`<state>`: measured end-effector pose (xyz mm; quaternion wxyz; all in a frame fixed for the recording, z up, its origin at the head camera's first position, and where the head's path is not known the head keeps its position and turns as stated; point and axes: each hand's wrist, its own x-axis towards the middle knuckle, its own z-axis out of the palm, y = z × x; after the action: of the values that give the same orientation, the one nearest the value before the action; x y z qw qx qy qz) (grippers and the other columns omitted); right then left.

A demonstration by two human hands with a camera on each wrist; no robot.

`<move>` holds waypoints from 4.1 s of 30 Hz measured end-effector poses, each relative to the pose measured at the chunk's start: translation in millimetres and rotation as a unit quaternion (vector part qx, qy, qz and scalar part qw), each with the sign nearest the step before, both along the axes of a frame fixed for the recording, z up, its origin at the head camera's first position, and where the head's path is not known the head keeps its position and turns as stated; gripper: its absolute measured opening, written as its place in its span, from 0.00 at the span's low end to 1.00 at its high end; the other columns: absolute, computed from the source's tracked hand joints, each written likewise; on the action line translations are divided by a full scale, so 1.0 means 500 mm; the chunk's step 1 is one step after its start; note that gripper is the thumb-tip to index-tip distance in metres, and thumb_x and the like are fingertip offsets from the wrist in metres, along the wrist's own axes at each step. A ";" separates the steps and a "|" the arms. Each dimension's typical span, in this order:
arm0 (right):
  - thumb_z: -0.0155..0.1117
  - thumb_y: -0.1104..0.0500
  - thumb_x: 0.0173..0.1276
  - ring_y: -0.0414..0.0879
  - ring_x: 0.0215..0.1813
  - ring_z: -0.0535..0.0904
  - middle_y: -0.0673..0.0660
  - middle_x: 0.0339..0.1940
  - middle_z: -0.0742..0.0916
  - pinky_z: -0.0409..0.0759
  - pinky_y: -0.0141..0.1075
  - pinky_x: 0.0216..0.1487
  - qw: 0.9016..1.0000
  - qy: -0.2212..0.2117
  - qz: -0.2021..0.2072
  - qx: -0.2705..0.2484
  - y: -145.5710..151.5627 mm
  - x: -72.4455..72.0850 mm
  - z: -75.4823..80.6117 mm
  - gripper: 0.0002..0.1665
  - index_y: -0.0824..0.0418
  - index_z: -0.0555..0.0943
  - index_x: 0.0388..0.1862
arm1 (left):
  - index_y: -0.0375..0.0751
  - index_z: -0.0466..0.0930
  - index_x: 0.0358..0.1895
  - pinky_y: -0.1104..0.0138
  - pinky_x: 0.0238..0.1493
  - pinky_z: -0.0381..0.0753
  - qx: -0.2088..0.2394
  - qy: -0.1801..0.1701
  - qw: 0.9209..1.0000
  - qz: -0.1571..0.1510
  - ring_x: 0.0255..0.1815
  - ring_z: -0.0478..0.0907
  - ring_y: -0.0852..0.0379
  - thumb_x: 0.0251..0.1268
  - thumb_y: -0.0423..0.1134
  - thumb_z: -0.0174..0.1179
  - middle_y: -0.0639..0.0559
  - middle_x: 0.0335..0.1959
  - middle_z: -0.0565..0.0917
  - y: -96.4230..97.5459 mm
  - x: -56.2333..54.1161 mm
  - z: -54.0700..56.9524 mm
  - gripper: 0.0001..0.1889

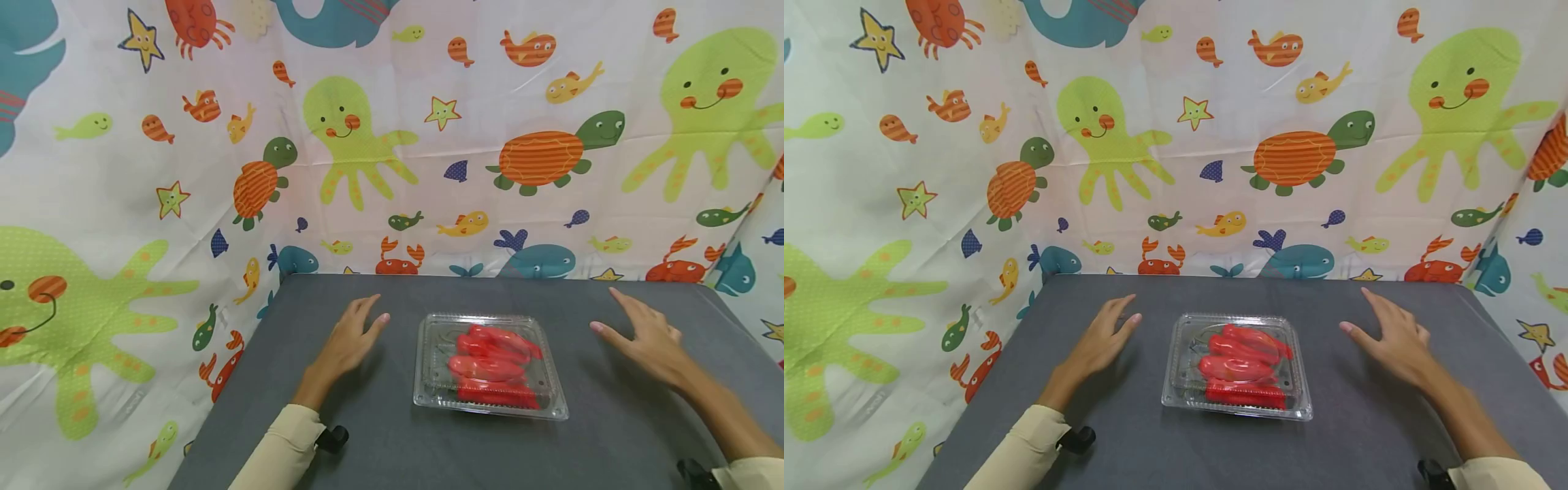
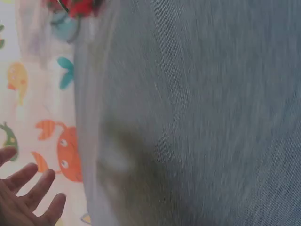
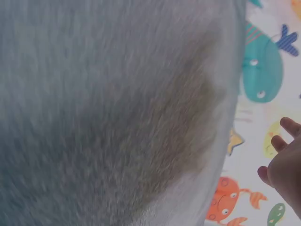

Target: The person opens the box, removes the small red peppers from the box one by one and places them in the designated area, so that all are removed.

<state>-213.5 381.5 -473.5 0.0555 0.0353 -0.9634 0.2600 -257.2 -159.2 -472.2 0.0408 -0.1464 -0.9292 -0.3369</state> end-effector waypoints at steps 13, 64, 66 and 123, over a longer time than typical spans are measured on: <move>0.57 0.36 0.79 0.80 0.75 0.53 0.78 0.81 0.62 0.54 0.86 0.58 0.995 -0.036 0.021 -0.093 -0.059 0.066 0.038 0.55 0.58 0.45 0.90 | 0.56 0.65 0.82 0.40 0.69 0.75 0.091 -0.032 0.994 -0.046 0.71 0.77 0.45 0.82 0.63 0.49 0.48 0.77 0.70 0.035 0.090 0.014 0.33; 0.72 0.48 0.72 0.66 0.72 0.68 0.66 0.82 0.68 0.83 0.41 0.51 0.978 -0.088 0.081 -0.168 -0.145 0.175 -0.018 0.52 0.54 0.57 0.87 | 0.67 0.55 0.85 0.48 0.66 0.77 0.198 -0.124 0.970 -0.062 0.74 0.72 0.51 0.68 0.57 0.71 0.65 0.87 0.56 0.105 0.193 -0.060 0.46; 0.72 0.48 0.72 0.67 0.73 0.68 0.67 0.82 0.67 0.83 0.45 0.52 0.977 -0.093 0.083 -0.172 -0.148 0.175 -0.019 0.51 0.55 0.58 0.87 | 0.66 0.55 0.86 0.48 0.67 0.77 0.193 -0.130 0.970 -0.063 0.75 0.72 0.51 0.67 0.57 0.72 0.64 0.86 0.57 0.106 0.194 -0.062 0.48; 0.80 0.49 0.65 0.29 0.68 0.62 0.58 0.80 0.71 0.83 0.33 0.50 0.981 -0.062 0.110 -0.148 -0.168 0.184 -0.034 0.43 0.50 0.75 0.78 | 0.65 0.53 0.86 0.47 0.68 0.78 0.166 -0.118 0.976 -0.082 0.74 0.73 0.51 0.61 0.63 0.75 0.62 0.86 0.58 0.108 0.194 -0.078 0.53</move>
<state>-121.4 297.6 -490.2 -0.0292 0.1164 -0.9060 0.4058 -160.4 -105.1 -511.4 -0.0734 -0.1722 -0.8434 -0.5036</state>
